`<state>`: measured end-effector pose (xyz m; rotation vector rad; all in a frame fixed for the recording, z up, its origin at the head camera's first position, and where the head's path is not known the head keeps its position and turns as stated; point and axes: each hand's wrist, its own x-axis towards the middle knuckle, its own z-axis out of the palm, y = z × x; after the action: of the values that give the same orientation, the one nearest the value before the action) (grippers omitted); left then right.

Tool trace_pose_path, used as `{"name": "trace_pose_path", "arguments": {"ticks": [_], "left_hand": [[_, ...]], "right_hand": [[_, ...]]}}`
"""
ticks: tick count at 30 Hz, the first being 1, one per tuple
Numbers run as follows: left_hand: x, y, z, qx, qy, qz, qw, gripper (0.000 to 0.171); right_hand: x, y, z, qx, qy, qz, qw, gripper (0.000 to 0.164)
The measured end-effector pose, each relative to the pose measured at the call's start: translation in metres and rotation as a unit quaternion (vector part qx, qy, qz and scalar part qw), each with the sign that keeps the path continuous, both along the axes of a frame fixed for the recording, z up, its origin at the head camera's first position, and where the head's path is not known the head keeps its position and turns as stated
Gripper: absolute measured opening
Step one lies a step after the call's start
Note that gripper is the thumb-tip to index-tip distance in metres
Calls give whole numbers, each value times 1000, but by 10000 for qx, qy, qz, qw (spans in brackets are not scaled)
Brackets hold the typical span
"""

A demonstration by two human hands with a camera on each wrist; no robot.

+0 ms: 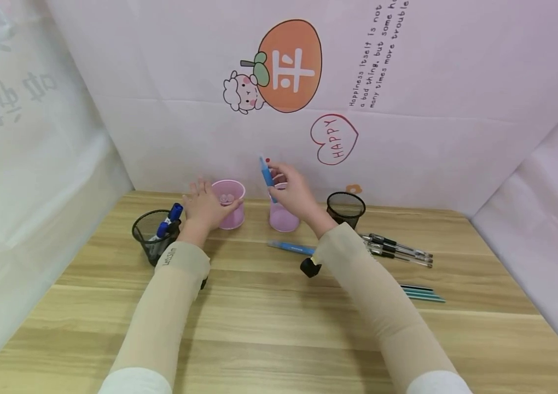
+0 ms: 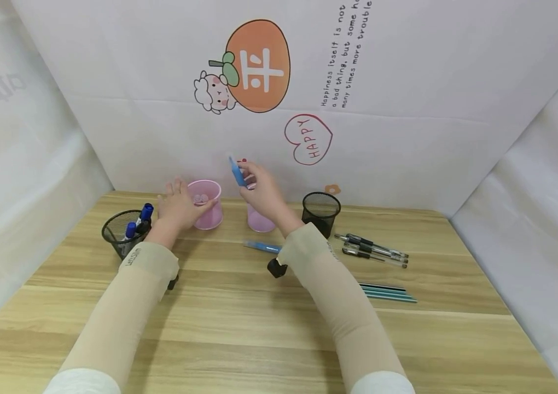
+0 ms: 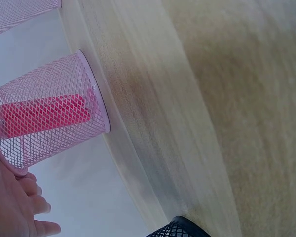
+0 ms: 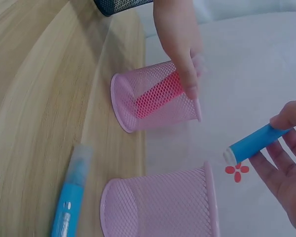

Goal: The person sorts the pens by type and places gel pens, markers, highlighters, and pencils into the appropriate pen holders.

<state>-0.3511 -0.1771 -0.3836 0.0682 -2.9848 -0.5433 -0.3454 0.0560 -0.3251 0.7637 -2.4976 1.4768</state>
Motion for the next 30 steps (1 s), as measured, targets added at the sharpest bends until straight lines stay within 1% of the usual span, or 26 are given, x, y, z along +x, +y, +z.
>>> {"name": "trace_pose_path", "arguments": {"ticks": [6, 11, 16, 20, 25, 30], "left_hand": [[0, 2, 1, -5, -41, 1, 10000, 119], [-1, 1, 0, 22, -74, 5, 10000, 119], [-1, 0, 0, -36, -86, 40, 9999, 118], [0, 1, 1, -53, -72, 45, 10000, 118], [3, 3, 3, -109, -44, 47, 9999, 120], [3, 3, 3, -97, -52, 27, 9999, 118]], "right_hand": [[-6, -9, -5, -533, -180, -214, 9982, 48], [-8, -20, -8, -1010, -211, -214, 9944, 42], [-9, -33, -14, -1605, -261, -72, 9867, 34], [-9, -45, -19, -1991, -317, -149, 9794, 30], [-5, -56, -25, -2283, -540, -266, 9717, 31], [-6, -65, -30, -2347, -568, -305, 9699, 26]]}}
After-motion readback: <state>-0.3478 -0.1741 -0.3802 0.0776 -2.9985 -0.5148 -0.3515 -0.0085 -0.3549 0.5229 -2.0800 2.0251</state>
